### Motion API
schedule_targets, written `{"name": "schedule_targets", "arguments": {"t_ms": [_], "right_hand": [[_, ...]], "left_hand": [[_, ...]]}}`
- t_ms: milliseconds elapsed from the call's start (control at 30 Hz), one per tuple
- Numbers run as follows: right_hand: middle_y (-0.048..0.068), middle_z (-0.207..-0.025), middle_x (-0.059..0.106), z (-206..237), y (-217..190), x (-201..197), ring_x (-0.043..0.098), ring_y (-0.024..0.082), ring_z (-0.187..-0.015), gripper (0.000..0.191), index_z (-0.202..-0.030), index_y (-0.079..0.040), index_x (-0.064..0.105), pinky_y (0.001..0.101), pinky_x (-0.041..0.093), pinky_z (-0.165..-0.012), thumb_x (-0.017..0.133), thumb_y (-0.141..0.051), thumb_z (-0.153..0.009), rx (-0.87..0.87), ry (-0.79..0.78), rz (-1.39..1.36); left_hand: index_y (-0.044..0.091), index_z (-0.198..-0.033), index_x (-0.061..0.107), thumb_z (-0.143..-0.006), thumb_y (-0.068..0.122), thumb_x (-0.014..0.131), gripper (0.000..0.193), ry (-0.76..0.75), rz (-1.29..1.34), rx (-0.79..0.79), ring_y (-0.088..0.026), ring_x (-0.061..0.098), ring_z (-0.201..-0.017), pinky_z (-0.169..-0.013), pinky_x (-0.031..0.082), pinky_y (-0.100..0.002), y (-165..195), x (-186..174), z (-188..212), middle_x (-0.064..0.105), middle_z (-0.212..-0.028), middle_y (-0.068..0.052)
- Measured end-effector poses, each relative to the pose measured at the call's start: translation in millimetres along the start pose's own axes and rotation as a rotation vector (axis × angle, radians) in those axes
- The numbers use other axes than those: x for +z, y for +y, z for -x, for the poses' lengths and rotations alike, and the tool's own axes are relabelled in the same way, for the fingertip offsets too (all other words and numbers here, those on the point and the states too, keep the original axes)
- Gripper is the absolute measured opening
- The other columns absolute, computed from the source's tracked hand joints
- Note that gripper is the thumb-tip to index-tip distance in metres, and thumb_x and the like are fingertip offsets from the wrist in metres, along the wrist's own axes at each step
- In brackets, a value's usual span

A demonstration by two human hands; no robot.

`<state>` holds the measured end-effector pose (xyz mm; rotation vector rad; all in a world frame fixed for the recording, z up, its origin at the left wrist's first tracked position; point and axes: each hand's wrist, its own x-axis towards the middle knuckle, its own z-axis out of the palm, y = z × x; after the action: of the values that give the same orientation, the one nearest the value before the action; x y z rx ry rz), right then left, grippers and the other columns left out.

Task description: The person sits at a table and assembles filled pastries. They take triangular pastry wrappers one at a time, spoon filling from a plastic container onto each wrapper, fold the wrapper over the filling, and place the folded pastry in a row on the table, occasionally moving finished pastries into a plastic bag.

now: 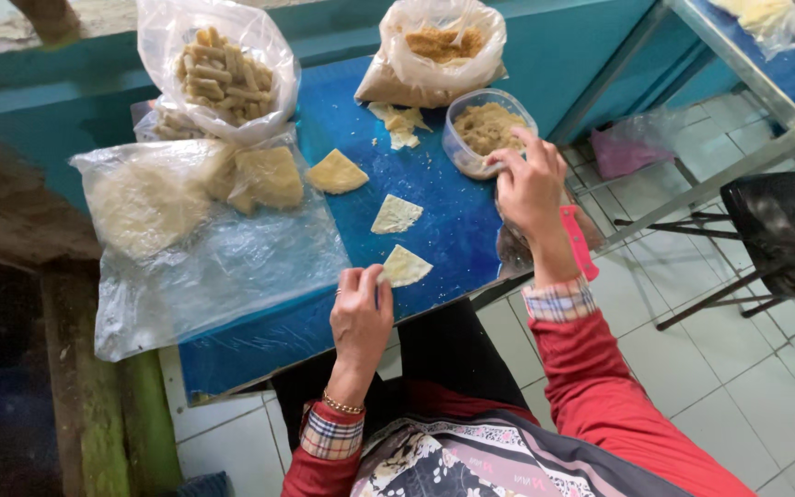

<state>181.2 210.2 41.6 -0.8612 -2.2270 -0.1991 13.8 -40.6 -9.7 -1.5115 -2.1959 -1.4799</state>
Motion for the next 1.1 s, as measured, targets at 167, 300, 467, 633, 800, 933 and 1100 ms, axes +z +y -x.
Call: {"name": "schedule_targets", "arguments": {"t_ms": [167,300,467,633,800,933,1100], "right_hand": [[0.005,-0.135,0.063,41.9,-78.3,-18.0,0.057,0.026,-0.129,0.039,-0.113,-0.024,0.076,0.0588,0.033,-0.112,0.066,-0.005,-0.081,-0.328,-0.231,-0.109],[0.008,-0.146,0.057,56.1,-105.0,-27.9,0.052,0.028,-0.132,0.044,-0.132,-0.022,0.070,0.0609,0.027,-0.117,0.064,-0.015,-0.089,-0.551,-0.285,0.082],[0.008,-0.146,0.059,39.2,-85.1,-41.3,0.053,0.028,-0.134,0.038,-0.127,-0.019,0.070,0.0588,0.029,-0.117,0.064,-0.019,-0.090,-0.672,-0.315,0.232],[0.004,-0.132,0.068,-46.4,-17.0,1.7,0.061,0.026,-0.127,0.029,-0.125,-0.014,0.072,0.0462,0.044,-0.111,0.066,-0.011,-0.097,-0.301,0.004,-0.116],[0.003,-0.115,0.071,-165.1,65.5,109.7,0.060,0.028,-0.109,0.016,-0.111,-0.018,0.079,0.0469,0.049,-0.090,0.076,-0.024,-0.096,-0.072,0.014,0.031],[0.005,-0.111,0.072,-223.9,101.3,167.4,0.064,0.028,-0.112,0.013,-0.098,-0.021,0.082,0.0446,0.052,-0.087,0.077,-0.027,-0.088,-0.148,-0.132,0.353],[0.014,-0.109,0.075,-246.2,108.5,167.1,0.069,0.033,-0.107,0.056,-0.103,-0.012,0.080,0.0462,0.053,-0.087,0.079,-0.065,-0.084,0.102,-0.697,0.453]], "left_hand": [[0.008,-0.098,0.069,-0.091,0.010,0.071,0.008,-0.075,-0.050,0.057,-0.033,0.065,-0.086,-0.070,0.055,-0.042,4.7,-8.1,3.1,0.062,-0.094,-0.012],[0.007,-0.097,0.069,-0.091,0.009,0.071,0.007,-0.070,-0.030,0.046,-0.033,0.064,-0.086,-0.072,0.054,-0.042,6.4,-8.4,3.5,0.062,-0.094,-0.012],[0.006,-0.096,0.068,-0.091,0.008,0.072,0.007,-0.066,-0.002,0.032,-0.033,0.064,-0.086,-0.073,0.054,-0.042,8.3,-10.9,4.0,0.062,-0.094,-0.013],[0.006,-0.097,0.069,-0.088,0.008,0.074,0.010,-0.072,0.042,0.026,-0.034,0.064,-0.085,-0.072,0.053,-0.043,9.3,-12.3,1.9,0.062,-0.092,-0.013],[0.006,-0.096,0.069,-0.088,0.009,0.074,0.010,-0.075,0.090,0.007,-0.034,0.065,-0.084,-0.072,0.054,-0.042,9.1,-14.7,4.8,0.064,-0.092,-0.013],[0.007,-0.095,0.069,-0.087,0.010,0.074,0.009,-0.045,0.122,-0.022,-0.033,0.066,-0.083,-0.072,0.055,-0.042,11.0,-13.2,6.0,0.064,-0.091,-0.013],[0.006,-0.093,0.069,-0.088,0.009,0.074,0.008,-0.056,0.139,-0.028,-0.033,0.066,-0.083,-0.072,0.055,-0.042,12.3,-13.2,5.5,0.065,-0.091,-0.013]]}}
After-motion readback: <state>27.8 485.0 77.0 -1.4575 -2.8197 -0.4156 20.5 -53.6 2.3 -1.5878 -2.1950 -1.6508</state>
